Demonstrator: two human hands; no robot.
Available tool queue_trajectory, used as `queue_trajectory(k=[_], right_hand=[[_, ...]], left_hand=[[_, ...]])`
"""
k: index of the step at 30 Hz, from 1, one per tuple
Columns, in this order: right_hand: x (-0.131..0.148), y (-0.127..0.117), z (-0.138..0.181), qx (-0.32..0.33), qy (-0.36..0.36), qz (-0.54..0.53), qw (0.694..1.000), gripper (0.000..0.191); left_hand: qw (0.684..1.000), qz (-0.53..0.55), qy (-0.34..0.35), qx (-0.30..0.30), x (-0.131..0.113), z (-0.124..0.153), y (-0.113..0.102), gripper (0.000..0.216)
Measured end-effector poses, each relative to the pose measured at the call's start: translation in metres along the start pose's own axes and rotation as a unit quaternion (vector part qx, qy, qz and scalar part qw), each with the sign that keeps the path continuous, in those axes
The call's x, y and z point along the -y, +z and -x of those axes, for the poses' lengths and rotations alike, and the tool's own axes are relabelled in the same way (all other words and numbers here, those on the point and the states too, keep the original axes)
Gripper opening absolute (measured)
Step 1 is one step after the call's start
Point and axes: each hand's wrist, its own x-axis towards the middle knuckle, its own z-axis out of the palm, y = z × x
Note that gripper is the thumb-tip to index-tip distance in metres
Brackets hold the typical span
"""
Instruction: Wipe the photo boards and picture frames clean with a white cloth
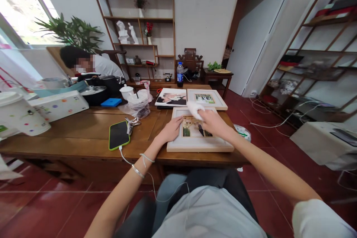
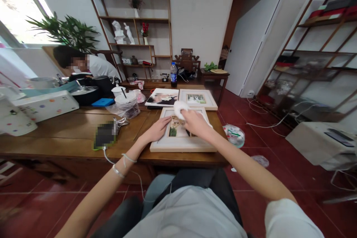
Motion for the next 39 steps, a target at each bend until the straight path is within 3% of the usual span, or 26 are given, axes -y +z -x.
queue_trajectory(k=[2, 4, 7, 10, 14, 21, 25, 30, 36, 39], right_hand=[[-0.009, 0.005, -0.029, -0.064, 0.004, 0.024, 0.998, 0.043], [-0.011, 0.016, -0.056, -0.090, -0.053, 0.044, 0.994, 0.047], [-0.005, 0.038, -0.084, -0.041, -0.142, 0.038, 0.988, 0.045], [0.003, 0.058, -0.094, 0.025, -0.140, 0.003, 0.990, 0.042], [-0.006, 0.063, -0.079, 0.050, -0.100, -0.011, 0.994, 0.042], [-0.064, 0.041, -0.016, 0.064, 0.014, 0.062, 0.996, 0.044], [-0.087, 0.028, 0.007, 0.071, 0.038, 0.065, 0.995, 0.044], [-0.098, 0.015, 0.002, 0.077, 0.073, 0.008, 0.994, 0.035], [-0.097, 0.024, -0.021, -0.066, 0.154, 0.028, 0.986, 0.036], [-0.090, 0.036, -0.031, -0.062, 0.121, 0.070, 0.988, 0.044]], left_hand=[[1.000, -0.004, -0.002, -0.001, 0.001, 0.000, 0.001, 0.049], [1.000, -0.004, -0.003, -0.004, 0.001, 0.000, 0.002, 0.049], [1.000, -0.007, -0.008, -0.008, 0.001, 0.000, 0.002, 0.047], [1.000, -0.014, -0.012, 0.002, 0.001, -0.001, 0.002, 0.044], [1.000, -0.004, -0.005, -0.002, 0.002, -0.001, 0.002, 0.045], [0.999, -0.024, -0.026, 0.014, 0.000, -0.001, 0.002, 0.049], [0.999, -0.034, -0.031, 0.016, -0.002, -0.001, 0.001, 0.049], [0.999, -0.035, -0.026, 0.023, -0.002, -0.001, -0.001, 0.049], [0.999, -0.031, -0.026, 0.021, -0.002, 0.000, -0.001, 0.048], [0.999, -0.028, -0.026, 0.024, -0.003, 0.000, -0.002, 0.048]])
